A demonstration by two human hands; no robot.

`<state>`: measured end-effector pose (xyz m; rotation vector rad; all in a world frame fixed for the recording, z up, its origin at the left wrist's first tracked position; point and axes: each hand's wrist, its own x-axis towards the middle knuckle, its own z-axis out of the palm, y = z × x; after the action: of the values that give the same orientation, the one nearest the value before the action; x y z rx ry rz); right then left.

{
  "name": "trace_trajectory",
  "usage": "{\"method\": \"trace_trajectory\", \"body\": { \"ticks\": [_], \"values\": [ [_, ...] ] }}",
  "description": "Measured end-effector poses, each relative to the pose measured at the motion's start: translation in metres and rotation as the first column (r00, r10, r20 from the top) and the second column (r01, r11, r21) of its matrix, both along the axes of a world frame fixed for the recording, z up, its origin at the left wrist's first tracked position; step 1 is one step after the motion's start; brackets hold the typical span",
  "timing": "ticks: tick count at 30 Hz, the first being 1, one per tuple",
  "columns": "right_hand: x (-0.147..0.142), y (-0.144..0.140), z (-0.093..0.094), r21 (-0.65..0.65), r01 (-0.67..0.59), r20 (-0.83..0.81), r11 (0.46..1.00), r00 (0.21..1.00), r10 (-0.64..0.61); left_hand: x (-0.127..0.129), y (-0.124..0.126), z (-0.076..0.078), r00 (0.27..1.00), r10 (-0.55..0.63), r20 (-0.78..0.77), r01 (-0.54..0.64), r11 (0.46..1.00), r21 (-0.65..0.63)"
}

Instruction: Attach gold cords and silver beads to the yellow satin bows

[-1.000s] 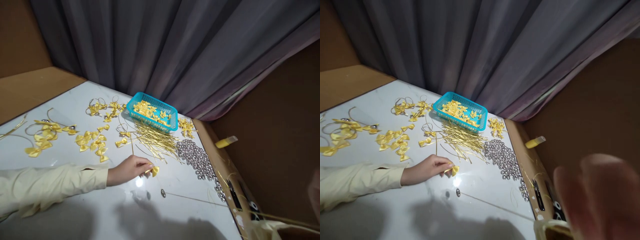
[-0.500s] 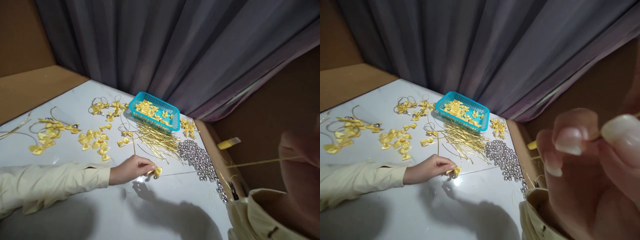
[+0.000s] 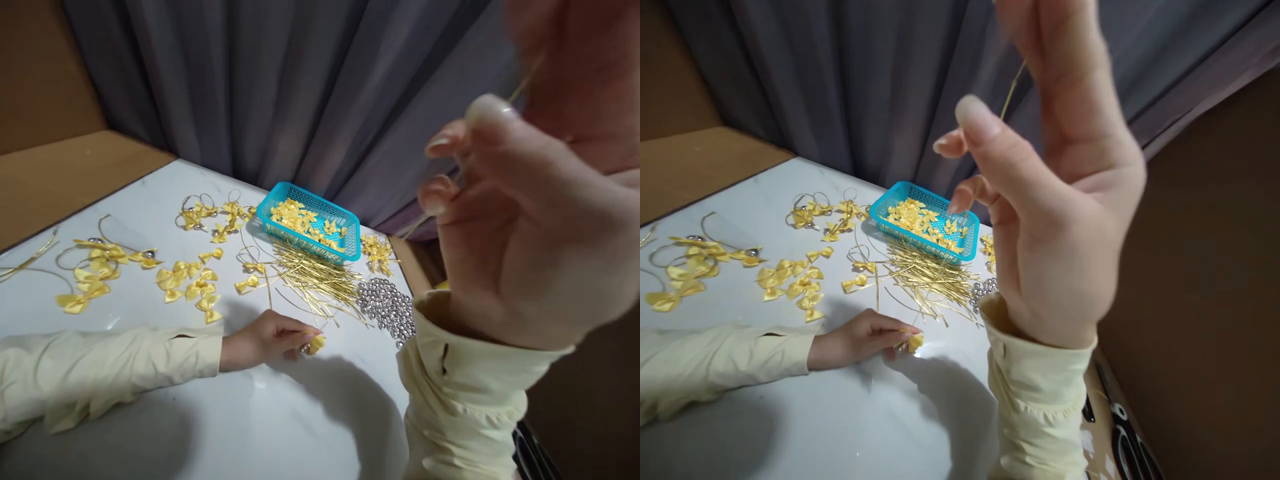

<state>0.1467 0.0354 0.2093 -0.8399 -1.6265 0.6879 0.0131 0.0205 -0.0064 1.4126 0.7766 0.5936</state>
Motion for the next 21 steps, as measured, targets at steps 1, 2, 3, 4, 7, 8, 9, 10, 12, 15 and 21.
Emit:
{"method": "trace_trajectory", "body": {
  "ticks": [1, 2, 3, 4, 7, 8, 9, 10, 12, 15, 21],
  "values": [
    [-0.002, 0.005, -0.002, 0.106, 0.0, 0.006, 0.994, 1.0, -0.001, 0.0, 0.0, 0.001, 1.0, -0.006, 0.012, 0.006, 1.0, -0.027],
    [-0.002, 0.01, -0.004, 0.157, -0.006, 0.011, 0.988, 1.0, 0.004, 0.0, -0.001, 0.002, 1.0, -0.013, 0.025, 0.014, 0.998, -0.054],
    [0.0, 0.016, -0.007, 0.159, -0.013, 0.012, 0.987, 1.0, 0.011, -0.001, -0.001, 0.003, 0.999, -0.018, 0.039, 0.021, 0.997, -0.079],
    [0.002, 0.023, -0.009, 0.15, -0.014, 0.001, 0.989, 1.0, 0.014, -0.001, -0.001, 0.004, 0.998, -0.026, 0.049, 0.031, 0.994, -0.102],
    [0.012, 0.048, -0.015, 0.147, 0.024, -0.032, 0.989, 0.999, -0.019, -0.001, -0.001, 0.005, 0.996, -0.062, 0.063, 0.071, 0.987, -0.141],
    [0.016, 0.057, -0.016, 0.144, 0.048, -0.036, 0.988, 0.998, -0.043, -0.001, -0.001, 0.005, 0.994, -0.079, 0.07, 0.088, 0.986, -0.139],
    [0.02, 0.065, -0.018, 0.169, 0.072, -0.051, 0.983, 0.997, -0.064, -0.001, -0.001, 0.005, 0.993, -0.093, 0.076, 0.102, 0.986, -0.133],
    [0.024, 0.073, -0.02, 0.17, 0.091, -0.06, 0.981, 0.995, -0.081, -0.002, -0.001, 0.005, 0.992, -0.101, 0.079, 0.111, 0.986, -0.128],
    [0.03, 0.085, -0.024, 0.151, 0.108, -0.095, 0.983, 0.991, -0.094, -0.002, 0.0, 0.005, 0.992, -0.103, 0.077, 0.112, 0.986, -0.126],
    [0.035, 0.091, -0.026, 0.079, 0.1, -0.136, 0.992, 0.987, -0.088, -0.001, 0.001, 0.006, 0.995, -0.092, 0.038, 0.097, 0.987, -0.127],
    [0.032, 0.067, -0.012, 0.074, 0.099, -0.163, 0.992, 0.983, -0.086, 0.0, 0.002, 0.004, 0.995, -0.089, 0.042, 0.094, 0.987, -0.134]
  ]
}}
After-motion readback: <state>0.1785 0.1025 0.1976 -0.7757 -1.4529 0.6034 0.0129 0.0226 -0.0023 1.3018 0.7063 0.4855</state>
